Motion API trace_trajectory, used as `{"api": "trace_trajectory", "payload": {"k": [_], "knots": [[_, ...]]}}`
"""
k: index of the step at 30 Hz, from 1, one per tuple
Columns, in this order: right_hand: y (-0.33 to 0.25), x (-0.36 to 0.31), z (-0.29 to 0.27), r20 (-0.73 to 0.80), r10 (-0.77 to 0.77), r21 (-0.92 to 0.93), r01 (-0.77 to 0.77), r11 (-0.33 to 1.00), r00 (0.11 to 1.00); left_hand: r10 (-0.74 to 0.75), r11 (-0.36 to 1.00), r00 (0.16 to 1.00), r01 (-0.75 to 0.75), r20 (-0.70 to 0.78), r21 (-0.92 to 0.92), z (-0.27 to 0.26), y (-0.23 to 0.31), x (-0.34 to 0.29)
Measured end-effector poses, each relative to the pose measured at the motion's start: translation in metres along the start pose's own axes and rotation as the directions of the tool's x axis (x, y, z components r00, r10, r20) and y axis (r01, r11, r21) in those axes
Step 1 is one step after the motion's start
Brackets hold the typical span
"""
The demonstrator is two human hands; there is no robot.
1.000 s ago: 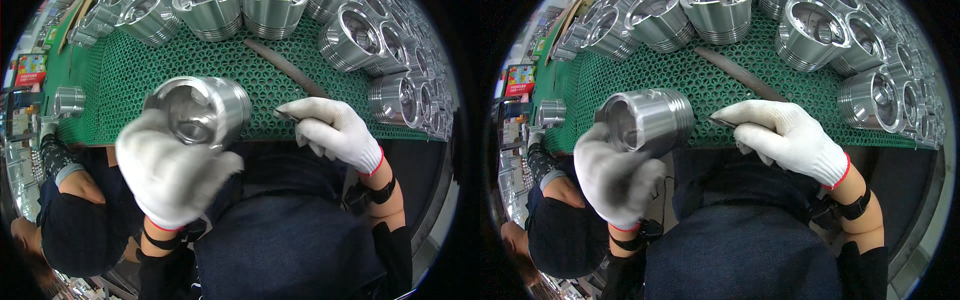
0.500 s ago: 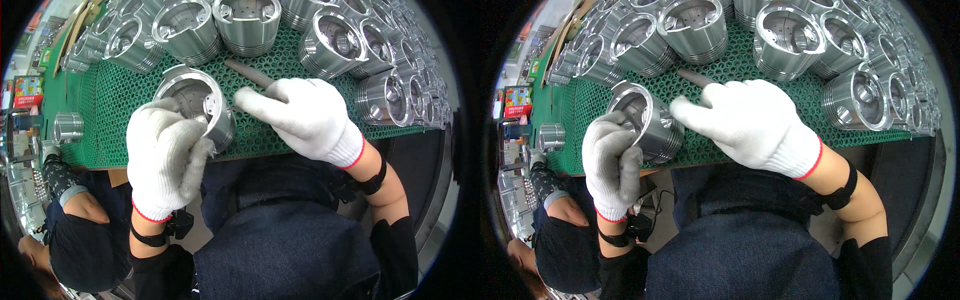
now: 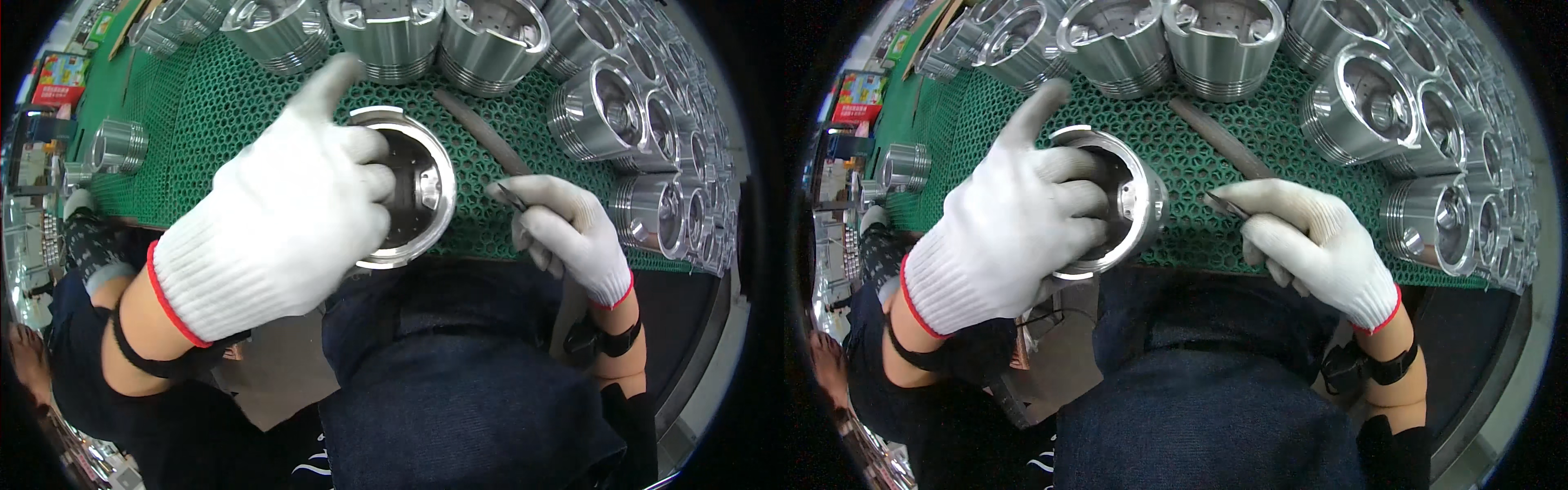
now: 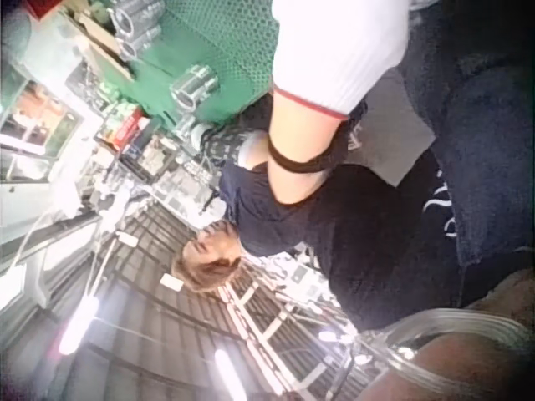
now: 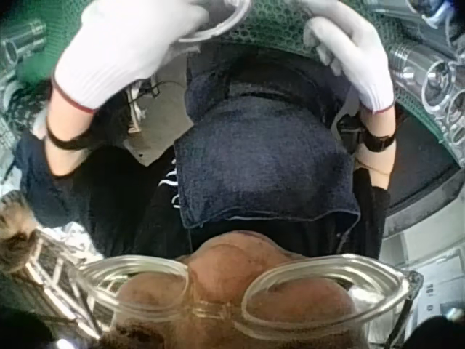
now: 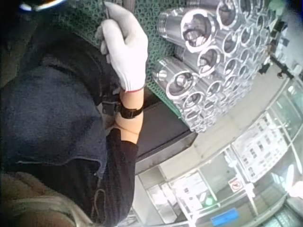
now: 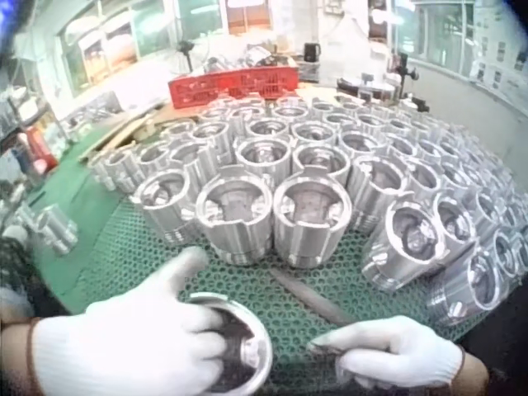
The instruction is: Manually file the edges and interior surfaces of metal engine pistons to remove burrs and inspect for quality.
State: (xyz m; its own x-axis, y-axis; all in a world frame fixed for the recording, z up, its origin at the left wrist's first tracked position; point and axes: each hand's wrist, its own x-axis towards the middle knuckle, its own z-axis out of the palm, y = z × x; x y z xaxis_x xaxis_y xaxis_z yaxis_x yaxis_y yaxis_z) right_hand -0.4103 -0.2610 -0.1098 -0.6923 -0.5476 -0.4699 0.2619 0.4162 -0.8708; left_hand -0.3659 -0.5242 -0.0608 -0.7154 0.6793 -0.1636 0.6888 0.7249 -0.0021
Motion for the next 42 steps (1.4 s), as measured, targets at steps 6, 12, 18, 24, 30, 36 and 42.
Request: {"api": "trace_trajectory", "payload": {"k": [6,12,18,24,30,36,42], "knots": [[-0.002,-0.002,0.006,-0.020,-0.019,0.053,0.020,0.998,1.000,-0.157,0.984,0.958,0.171,-0.241,0.039,-0.039,-0.002,-0.010],[0.006,-0.001,0.001,-0.043,-0.060,0.085,0.064,0.994,0.997,-0.017,0.916,0.900,0.189,-0.436,0.355,0.004,-0.025,0.033],[0.004,0.001,0.007,-0.070,-0.060,0.131,0.068,0.989,0.996,-0.127,0.977,0.683,0.211,-0.720,0.027,0.022,-0.045,-0.037],[0.003,0.002,0.002,-0.068,-0.035,0.185,0.047,0.982,0.997,-0.441,0.892,0.843,0.450,-0.308,-0.043,0.044,-0.002,-0.059],[0.008,0.000,0.001,-0.059,-0.087,0.226,0.099,0.969,0.994,-0.412,0.895,0.850,0.310,-0.328,-0.320,0.036,0.026,-0.084],[0.008,0.001,-0.002,-0.030,-0.072,0.247,0.077,0.966,0.997,-0.555,0.811,0.825,0.510,-0.102,-0.286,0.028,0.049,-0.068],[0.008,0.000,-0.005,-0.049,-0.093,0.238,0.102,0.966,0.994,-0.383,0.205,0.918,0.194,0.104,-0.959,0.010,0.063,-0.067]]}}
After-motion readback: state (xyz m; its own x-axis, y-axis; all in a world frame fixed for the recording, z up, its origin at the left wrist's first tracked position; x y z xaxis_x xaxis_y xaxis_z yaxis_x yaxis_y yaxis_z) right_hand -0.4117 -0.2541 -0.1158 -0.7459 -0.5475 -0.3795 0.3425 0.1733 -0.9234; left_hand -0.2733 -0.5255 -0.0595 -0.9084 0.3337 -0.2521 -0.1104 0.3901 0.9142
